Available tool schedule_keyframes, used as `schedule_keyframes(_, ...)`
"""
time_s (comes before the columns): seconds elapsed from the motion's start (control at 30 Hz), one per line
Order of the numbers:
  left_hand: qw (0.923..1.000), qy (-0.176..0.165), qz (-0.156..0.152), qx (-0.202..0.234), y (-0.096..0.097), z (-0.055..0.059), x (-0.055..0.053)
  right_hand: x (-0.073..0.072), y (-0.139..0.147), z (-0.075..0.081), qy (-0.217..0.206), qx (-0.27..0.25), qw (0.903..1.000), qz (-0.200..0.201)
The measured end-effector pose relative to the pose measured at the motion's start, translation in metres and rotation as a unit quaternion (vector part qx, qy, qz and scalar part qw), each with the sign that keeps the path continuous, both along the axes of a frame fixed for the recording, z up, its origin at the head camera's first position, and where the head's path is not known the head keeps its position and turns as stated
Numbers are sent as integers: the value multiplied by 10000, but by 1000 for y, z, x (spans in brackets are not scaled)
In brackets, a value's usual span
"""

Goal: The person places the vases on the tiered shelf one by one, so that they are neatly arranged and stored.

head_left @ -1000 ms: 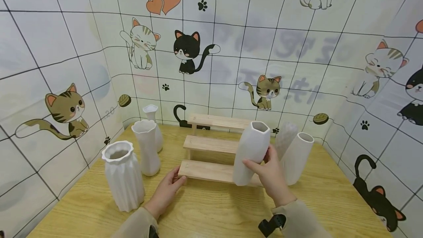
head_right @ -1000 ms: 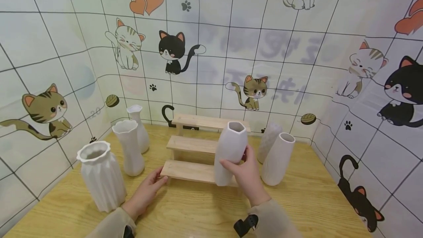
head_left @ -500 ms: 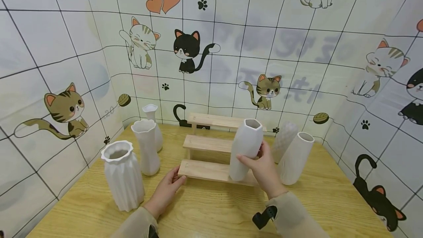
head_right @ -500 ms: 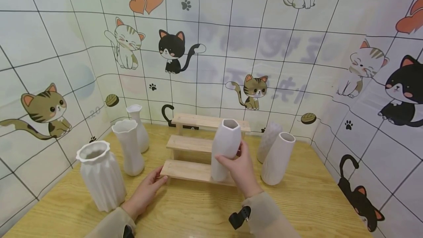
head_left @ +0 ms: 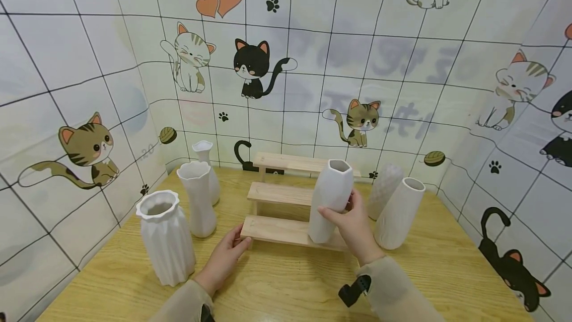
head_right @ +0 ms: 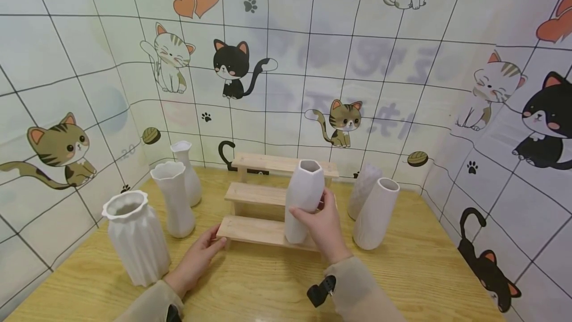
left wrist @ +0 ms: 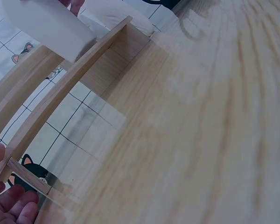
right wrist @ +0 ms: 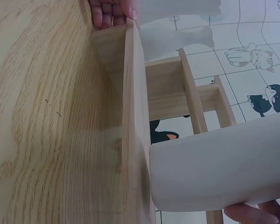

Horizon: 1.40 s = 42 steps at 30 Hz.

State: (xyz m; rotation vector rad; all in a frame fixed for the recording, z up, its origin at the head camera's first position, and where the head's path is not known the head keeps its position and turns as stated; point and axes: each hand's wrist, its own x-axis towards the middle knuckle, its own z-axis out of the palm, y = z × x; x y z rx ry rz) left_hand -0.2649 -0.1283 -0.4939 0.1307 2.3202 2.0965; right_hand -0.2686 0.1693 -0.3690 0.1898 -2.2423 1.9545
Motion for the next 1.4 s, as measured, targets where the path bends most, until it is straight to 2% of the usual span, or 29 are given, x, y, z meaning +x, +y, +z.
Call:
schedule_keyframes(0.97,10000,-28,41,16,3,5,4,-5,-8,-5,-109,272,9994,-179)
schedule_keyframes(1.4,9999,-62,77,-41,3,4,3,-6,-8,-11,62,293,9994,-164)
